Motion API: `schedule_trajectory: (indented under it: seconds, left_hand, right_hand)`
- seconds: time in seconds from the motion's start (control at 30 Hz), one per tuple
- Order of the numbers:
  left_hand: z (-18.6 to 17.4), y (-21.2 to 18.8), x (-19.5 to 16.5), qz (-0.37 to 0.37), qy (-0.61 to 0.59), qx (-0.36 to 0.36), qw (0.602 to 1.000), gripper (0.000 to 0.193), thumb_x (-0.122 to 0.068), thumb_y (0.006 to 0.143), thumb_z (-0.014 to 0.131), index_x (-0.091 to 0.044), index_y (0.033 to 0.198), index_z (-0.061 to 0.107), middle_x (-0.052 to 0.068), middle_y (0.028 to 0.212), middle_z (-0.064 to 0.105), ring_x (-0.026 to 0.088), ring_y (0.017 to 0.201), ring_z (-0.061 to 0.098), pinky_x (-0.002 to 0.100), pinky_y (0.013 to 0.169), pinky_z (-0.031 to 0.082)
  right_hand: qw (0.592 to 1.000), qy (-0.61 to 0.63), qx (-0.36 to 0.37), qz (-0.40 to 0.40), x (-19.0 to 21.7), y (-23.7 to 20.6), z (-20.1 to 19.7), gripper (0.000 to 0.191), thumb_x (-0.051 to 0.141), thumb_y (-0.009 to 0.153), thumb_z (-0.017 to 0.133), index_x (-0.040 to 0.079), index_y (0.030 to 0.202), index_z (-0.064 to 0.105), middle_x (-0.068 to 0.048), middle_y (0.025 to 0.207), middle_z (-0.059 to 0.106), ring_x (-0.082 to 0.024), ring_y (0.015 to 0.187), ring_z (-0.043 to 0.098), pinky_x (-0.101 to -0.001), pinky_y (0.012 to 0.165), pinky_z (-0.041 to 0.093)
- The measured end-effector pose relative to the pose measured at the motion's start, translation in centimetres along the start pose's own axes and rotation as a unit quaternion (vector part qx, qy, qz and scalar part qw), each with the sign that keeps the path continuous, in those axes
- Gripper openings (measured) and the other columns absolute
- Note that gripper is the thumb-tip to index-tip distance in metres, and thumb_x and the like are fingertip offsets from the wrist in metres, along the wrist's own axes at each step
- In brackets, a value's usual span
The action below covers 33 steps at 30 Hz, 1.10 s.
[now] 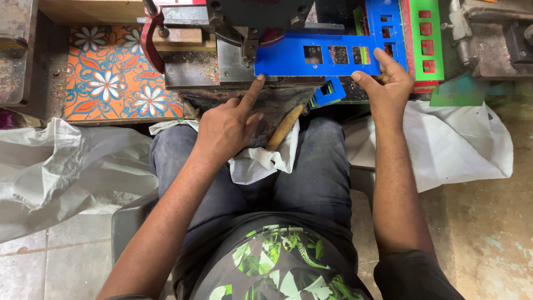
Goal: The person uses a press machine to cut rectangular frames from blue and green plastic sheets. They place each sheet under the press, operate the lever, remove the cut frame, and stack it with others. The process repeats with multiple sheets of different colors.
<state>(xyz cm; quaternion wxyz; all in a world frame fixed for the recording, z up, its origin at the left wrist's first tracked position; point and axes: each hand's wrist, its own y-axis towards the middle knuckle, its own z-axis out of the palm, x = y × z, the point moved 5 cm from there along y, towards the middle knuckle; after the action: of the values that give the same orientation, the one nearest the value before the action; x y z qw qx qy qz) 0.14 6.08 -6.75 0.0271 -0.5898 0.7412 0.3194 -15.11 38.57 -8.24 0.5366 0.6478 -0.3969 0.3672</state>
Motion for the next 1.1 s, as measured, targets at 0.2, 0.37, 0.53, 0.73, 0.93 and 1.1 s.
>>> schedule_trajectory:
  seconds: [0.2, 0.37, 0.53, 0.73, 0.93, 1.1]
  left_hand:
    - [0.0, 0.1, -0.2, -0.009, 0.005, -0.003, 1.0, 0.083, -0.031, 0.09, 0.08, -0.024, 0.161, 0.038, 0.011, 0.077, 0.063, 0.032, 0.067, 0.066, 0.046, 0.061, 0.055]
    - [0.1, 0.3, -0.3, -0.02, 0.01, 0.011, 1.0, 0.082, -0.032, 0.09, 0.079, -0.024, 0.16, 0.038, 0.011, 0.078, 0.064, 0.033, 0.067, 0.067, 0.046, 0.061, 0.055]
    - [0.1, 0.4, -0.4, -0.025, 0.015, 0.014, 0.999, 0.081, -0.031, 0.09, 0.079, -0.024, 0.16, 0.038, 0.012, 0.078, 0.064, 0.033, 0.067, 0.067, 0.046, 0.06, 0.055]
    - [0.4, 0.4, -0.6, -0.035, 0.035, 0.016, 0.999, 0.079, -0.031, 0.091, 0.077, -0.025, 0.16, 0.039, 0.011, 0.079, 0.065, 0.032, 0.068, 0.068, 0.046, 0.059, 0.055]
    - [0.8, 0.5, -0.7, -0.044, 0.056, 0.016, 0.997, 0.078, -0.031, 0.092, 0.076, -0.025, 0.16, 0.038, 0.011, 0.08, 0.065, 0.031, 0.068, 0.069, 0.045, 0.058, 0.055]
    - [1.0, 0.5, -0.6, -0.051, 0.058, 0.017, 0.997, 0.078, -0.031, 0.091, 0.076, -0.025, 0.16, 0.039, 0.012, 0.08, 0.065, 0.031, 0.068, 0.068, 0.046, 0.057, 0.055]
  right_hand:
    - [1.0, -0.002, -0.003, 0.002, -0.2, 0.1, -0.1, 0.06, -0.006, 0.092, 0.085, -0.017, 0.142, 0.054, -0.023, 0.128, 0.072, -0.019, 0.11, 0.073, -0.0295, 0.094, 0.063]
    - [1.0, 0.018, 0.012, -0.005, -0.3, 0.1, -0.2, 0.062, -0.006, 0.092, 0.085, -0.016, 0.143, 0.052, -0.023, 0.131, 0.07, -0.018, 0.113, 0.072, -0.03, 0.096, 0.063]
    - [1.0, 0.009, 0.013, 0.001, -0.7, 0.2, -0.4, 0.062, -0.006, 0.092, 0.085, -0.017, 0.144, 0.052, -0.022, 0.13, 0.071, -0.018, 0.112, 0.073, -0.03, 0.096, 0.064]
    - [1.0, 0.006, 0.014, -0.012, -1.2, 0.3, -0.6, 0.059, -0.008, 0.093, 0.085, -0.017, 0.142, 0.054, -0.021, 0.129, 0.07, -0.018, 0.111, 0.073, -0.0302, 0.096, 0.064]
    - [1.0, -0.005, 0.01, -0.006, -1.4, 0.4, -0.6, 0.059, -0.008, 0.093, 0.085, -0.017, 0.142, 0.054, -0.02, 0.127, 0.071, -0.017, 0.109, 0.073, -0.0297, 0.094, 0.064]
    - [1.0, -0.011, 0.009, -0.009, -1.1, 0.4, -0.4, 0.058, -0.008, 0.092, 0.085, -0.017, 0.141, 0.055, -0.02, 0.127, 0.071, -0.017, 0.11, 0.073, -0.0299, 0.094, 0.065]
